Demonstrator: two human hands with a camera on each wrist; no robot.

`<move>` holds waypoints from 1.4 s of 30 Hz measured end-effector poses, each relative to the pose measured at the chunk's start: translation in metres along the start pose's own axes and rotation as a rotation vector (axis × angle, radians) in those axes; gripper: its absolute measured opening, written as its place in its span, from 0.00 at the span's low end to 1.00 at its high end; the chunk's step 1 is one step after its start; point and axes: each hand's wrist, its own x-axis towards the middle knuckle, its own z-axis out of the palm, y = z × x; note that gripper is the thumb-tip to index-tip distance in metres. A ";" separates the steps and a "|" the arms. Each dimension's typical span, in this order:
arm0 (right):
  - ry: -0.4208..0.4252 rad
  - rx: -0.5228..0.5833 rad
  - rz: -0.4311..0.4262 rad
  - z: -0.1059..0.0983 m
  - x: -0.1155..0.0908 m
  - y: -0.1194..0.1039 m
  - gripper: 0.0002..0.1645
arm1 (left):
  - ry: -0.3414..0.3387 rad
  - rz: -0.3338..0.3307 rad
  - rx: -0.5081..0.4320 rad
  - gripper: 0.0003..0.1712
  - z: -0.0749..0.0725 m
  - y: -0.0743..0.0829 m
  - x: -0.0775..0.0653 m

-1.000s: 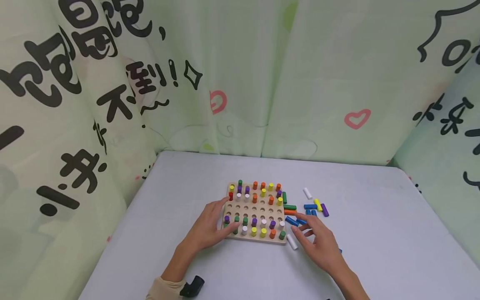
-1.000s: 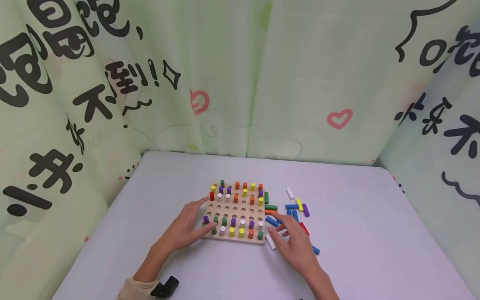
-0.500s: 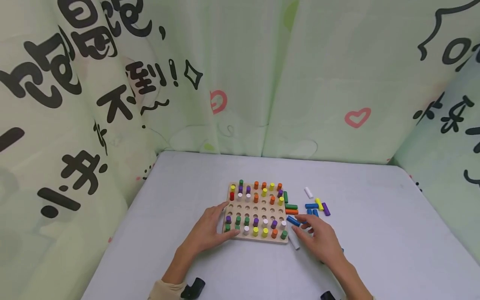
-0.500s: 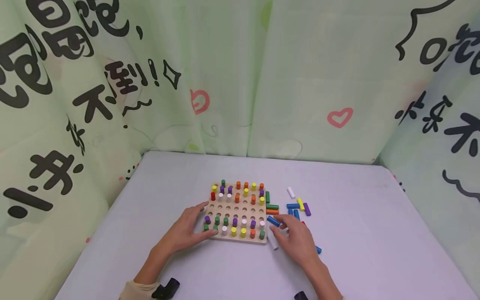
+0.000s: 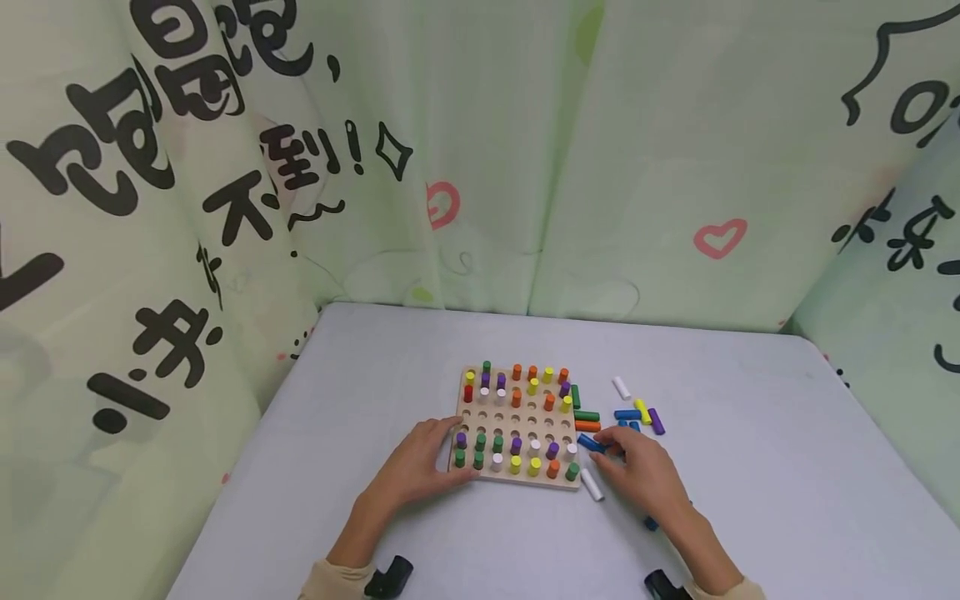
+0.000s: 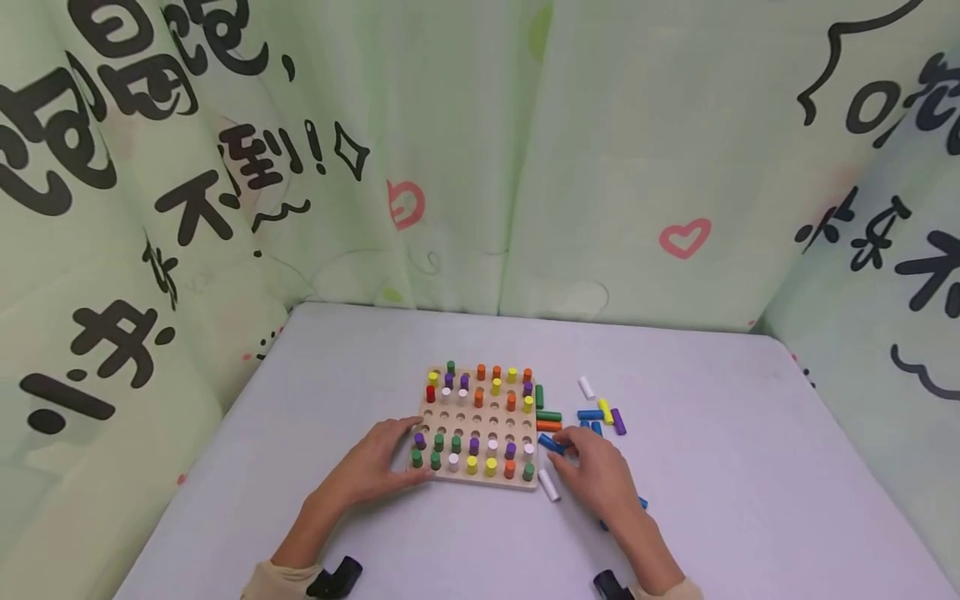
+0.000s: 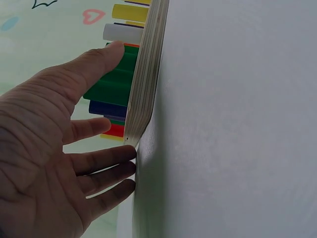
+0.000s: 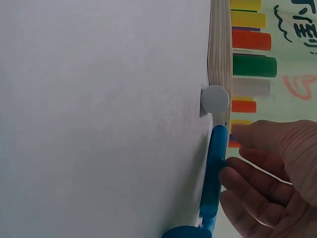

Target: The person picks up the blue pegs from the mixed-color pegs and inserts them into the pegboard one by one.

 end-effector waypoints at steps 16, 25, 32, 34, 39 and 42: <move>-0.086 -0.071 0.019 0.001 0.009 0.002 0.17 | -0.008 0.007 0.009 0.42 0.005 0.000 -0.003; -0.106 -0.070 -0.002 0.006 0.011 0.005 0.12 | -0.022 -0.016 0.029 0.41 0.005 -0.002 -0.003; -0.098 -0.069 0.005 0.006 0.009 0.005 0.13 | -0.027 -0.022 0.026 0.42 0.004 -0.003 -0.004; -0.092 -0.060 0.003 0.006 0.008 0.005 0.13 | -0.025 -0.022 0.030 0.42 0.004 -0.004 -0.003; -0.074 -0.032 0.004 0.003 0.006 0.003 0.15 | -0.026 -0.031 0.031 0.42 0.004 -0.004 -0.002; -0.048 -0.013 0.012 0.001 0.005 0.002 0.15 | -0.030 -0.036 0.025 0.43 0.002 -0.003 -0.001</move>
